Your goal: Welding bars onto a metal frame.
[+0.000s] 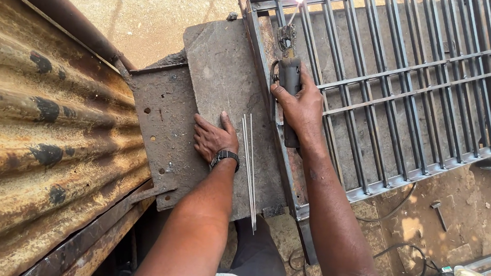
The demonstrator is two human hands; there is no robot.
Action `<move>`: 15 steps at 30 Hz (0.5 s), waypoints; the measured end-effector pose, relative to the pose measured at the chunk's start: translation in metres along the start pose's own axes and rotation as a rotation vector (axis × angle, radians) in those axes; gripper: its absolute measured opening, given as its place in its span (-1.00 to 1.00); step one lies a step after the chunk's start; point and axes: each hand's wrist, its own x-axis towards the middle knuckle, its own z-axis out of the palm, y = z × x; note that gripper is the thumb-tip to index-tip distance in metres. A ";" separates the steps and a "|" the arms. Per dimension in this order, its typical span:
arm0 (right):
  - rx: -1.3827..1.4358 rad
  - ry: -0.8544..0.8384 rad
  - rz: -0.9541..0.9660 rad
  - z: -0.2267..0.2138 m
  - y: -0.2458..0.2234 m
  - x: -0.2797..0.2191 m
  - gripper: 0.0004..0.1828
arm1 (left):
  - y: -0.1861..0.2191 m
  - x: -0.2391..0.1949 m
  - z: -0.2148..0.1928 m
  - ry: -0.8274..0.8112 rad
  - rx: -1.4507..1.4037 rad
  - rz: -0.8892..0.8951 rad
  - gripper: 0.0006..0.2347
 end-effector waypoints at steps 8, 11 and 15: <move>-0.016 0.001 -0.015 0.007 0.011 0.002 -0.08 | 0.002 0.000 -0.005 -0.042 0.002 -0.013 -0.31; -0.033 0.008 -0.067 0.009 0.017 0.004 -0.07 | 0.003 -0.001 -0.011 -0.063 0.000 -0.022 -0.30; -0.044 -0.006 -0.024 0.008 0.013 0.004 -0.06 | 0.003 0.000 -0.009 -0.061 -0.003 -0.024 -0.31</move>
